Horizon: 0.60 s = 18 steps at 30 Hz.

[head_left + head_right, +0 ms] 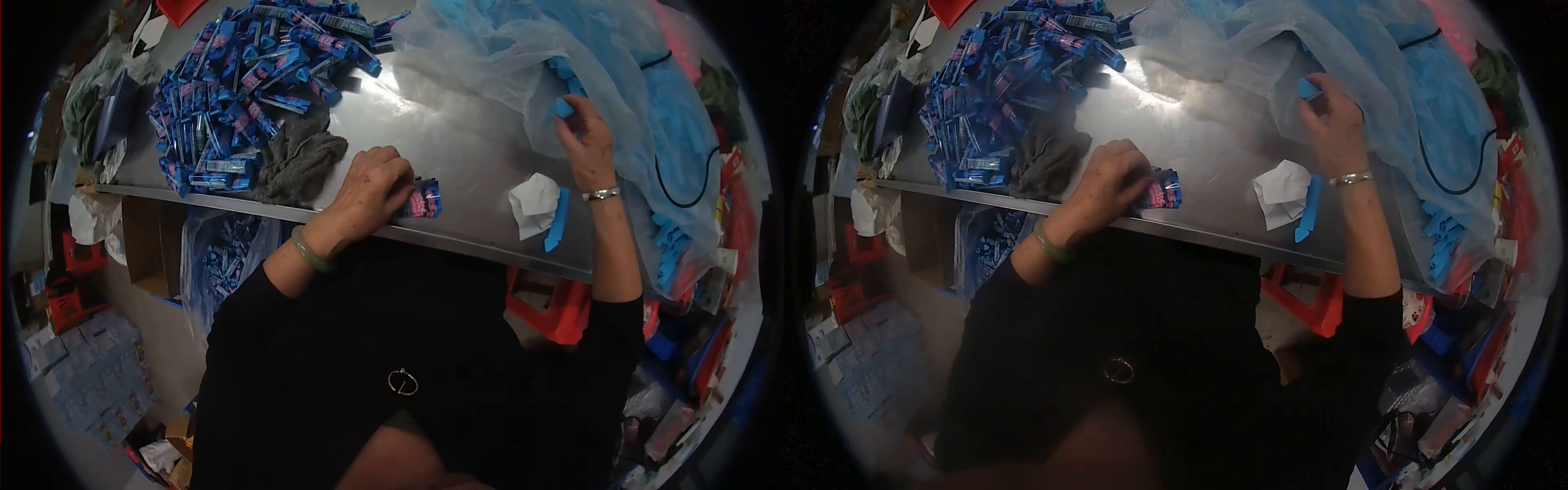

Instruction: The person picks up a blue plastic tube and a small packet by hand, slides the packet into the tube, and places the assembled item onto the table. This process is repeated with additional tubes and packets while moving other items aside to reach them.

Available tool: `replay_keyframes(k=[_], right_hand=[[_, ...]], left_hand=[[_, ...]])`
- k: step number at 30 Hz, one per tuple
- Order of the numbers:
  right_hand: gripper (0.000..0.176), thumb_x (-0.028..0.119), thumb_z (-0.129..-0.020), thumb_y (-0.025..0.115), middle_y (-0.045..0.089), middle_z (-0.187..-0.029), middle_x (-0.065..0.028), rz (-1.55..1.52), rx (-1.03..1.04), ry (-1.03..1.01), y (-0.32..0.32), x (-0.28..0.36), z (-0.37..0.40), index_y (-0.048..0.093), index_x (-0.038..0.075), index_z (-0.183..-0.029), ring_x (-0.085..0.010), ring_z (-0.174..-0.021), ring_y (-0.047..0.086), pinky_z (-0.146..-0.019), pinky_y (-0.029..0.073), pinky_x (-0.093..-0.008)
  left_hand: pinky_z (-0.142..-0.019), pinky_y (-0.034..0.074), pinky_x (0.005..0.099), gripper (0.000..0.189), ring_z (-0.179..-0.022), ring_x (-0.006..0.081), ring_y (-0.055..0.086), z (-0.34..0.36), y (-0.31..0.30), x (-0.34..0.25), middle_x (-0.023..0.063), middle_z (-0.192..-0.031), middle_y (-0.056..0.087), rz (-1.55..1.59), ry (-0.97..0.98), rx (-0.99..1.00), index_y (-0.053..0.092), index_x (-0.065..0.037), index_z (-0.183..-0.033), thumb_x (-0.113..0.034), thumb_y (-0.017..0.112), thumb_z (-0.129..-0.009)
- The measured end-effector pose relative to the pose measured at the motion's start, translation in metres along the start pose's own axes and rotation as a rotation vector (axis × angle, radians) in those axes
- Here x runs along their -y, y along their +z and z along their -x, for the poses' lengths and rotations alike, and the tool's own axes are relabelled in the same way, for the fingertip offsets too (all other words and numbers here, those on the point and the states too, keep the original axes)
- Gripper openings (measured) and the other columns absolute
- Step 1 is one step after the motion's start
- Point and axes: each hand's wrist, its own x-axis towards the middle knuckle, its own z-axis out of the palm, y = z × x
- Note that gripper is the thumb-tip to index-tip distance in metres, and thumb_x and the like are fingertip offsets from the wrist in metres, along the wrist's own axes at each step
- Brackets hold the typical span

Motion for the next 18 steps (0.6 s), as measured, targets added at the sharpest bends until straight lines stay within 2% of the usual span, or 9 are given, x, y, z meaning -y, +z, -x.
replay_keyframes(k=[4,6,7,9,12,16,18], right_hand=[[0.034,0.007,-0.089,0.063,0.062,-0.094,-0.0010,-0.188,-0.055,-0.075,0.005,0.021,0.018,0.056,0.004,-0.122,-0.0084,-0.079,0.060,-0.072,0.049,-0.0239],[0.032,0.008,-0.092,0.061,0.062,-0.095,-0.0011,-0.472,-0.057,-0.018,0.006,0.031,0.024,0.056,0.003,-0.123,-0.0082,-0.079,0.060,-0.073,0.049,-0.0228],[0.032,0.008,-0.092,0.061,0.062,-0.095,-0.0011,-0.474,-0.057,-0.017,0.006,0.037,0.028,0.056,0.003,-0.123,-0.0082,-0.079,0.060,-0.073,0.049,-0.0228],[0.031,0.008,-0.093,0.060,0.062,-0.096,-0.0035,-0.685,0.006,0.141,0.005,0.051,0.035,0.056,0.002,-0.123,-0.0095,-0.079,0.061,-0.074,0.050,-0.0234],[0.029,0.009,-0.093,0.060,0.062,-0.097,-0.0029,-0.867,0.006,0.154,0.010,0.066,0.040,0.057,0.003,-0.121,-0.0091,-0.078,0.061,-0.072,0.049,-0.0227],[0.026,0.010,-0.093,0.060,0.062,-0.097,-0.0022,-0.931,-0.018,0.177,0.017,0.069,0.041,0.058,0.003,-0.118,-0.0083,-0.075,0.060,-0.067,0.046,-0.0210],[0.025,0.015,-0.089,0.066,0.060,-0.091,-0.0012,-0.890,-0.089,0.230,0.021,0.069,0.041,0.061,0.003,-0.111,-0.0088,-0.075,0.060,-0.065,0.043,-0.0215]], left_hand=[[-0.076,0.041,0.0382,0.009,-0.083,0.0277,0.055,0.001,0.002,0.000,0.0073,-0.083,0.058,-0.050,0.099,-0.051,0.061,-0.006,-0.079,-0.003,0.068,-0.074],[-0.076,0.041,0.0379,0.008,-0.083,0.0275,0.055,0.001,0.002,-0.001,0.0074,-0.083,0.058,-0.059,0.107,-0.059,0.061,-0.006,-0.080,-0.003,0.067,-0.075],[-0.077,0.041,0.0376,0.008,-0.084,0.0274,0.055,0.001,0.002,-0.002,0.0074,-0.084,0.059,-0.065,0.113,-0.067,0.061,-0.006,-0.080,-0.002,0.067,-0.076],[-0.077,0.041,0.0376,0.007,-0.084,0.0277,0.056,0.000,0.000,-0.003,0.0076,-0.085,0.059,-0.062,0.111,-0.088,0.062,-0.005,-0.081,-0.002,0.066,-0.077],[-0.077,0.041,0.0376,0.005,-0.084,0.0282,0.056,0.000,-0.001,-0.001,0.0081,-0.087,0.061,-0.053,0.111,-0.135,0.063,-0.005,-0.083,-0.003,0.066,-0.079],[-0.077,0.043,0.0379,0.005,-0.085,0.0290,0.057,-0.003,-0.006,0.000,0.0091,-0.090,0.063,0.025,0.120,-0.180,0.065,-0.004,-0.087,-0.005,0.065,-0.082],[-0.078,0.043,0.0377,0.006,-0.086,0.0291,0.058,-0.004,-0.008,-0.002,0.0097,-0.090,0.063,0.082,0.090,-0.166,0.065,-0.003,-0.088,-0.006,0.065,-0.083]])
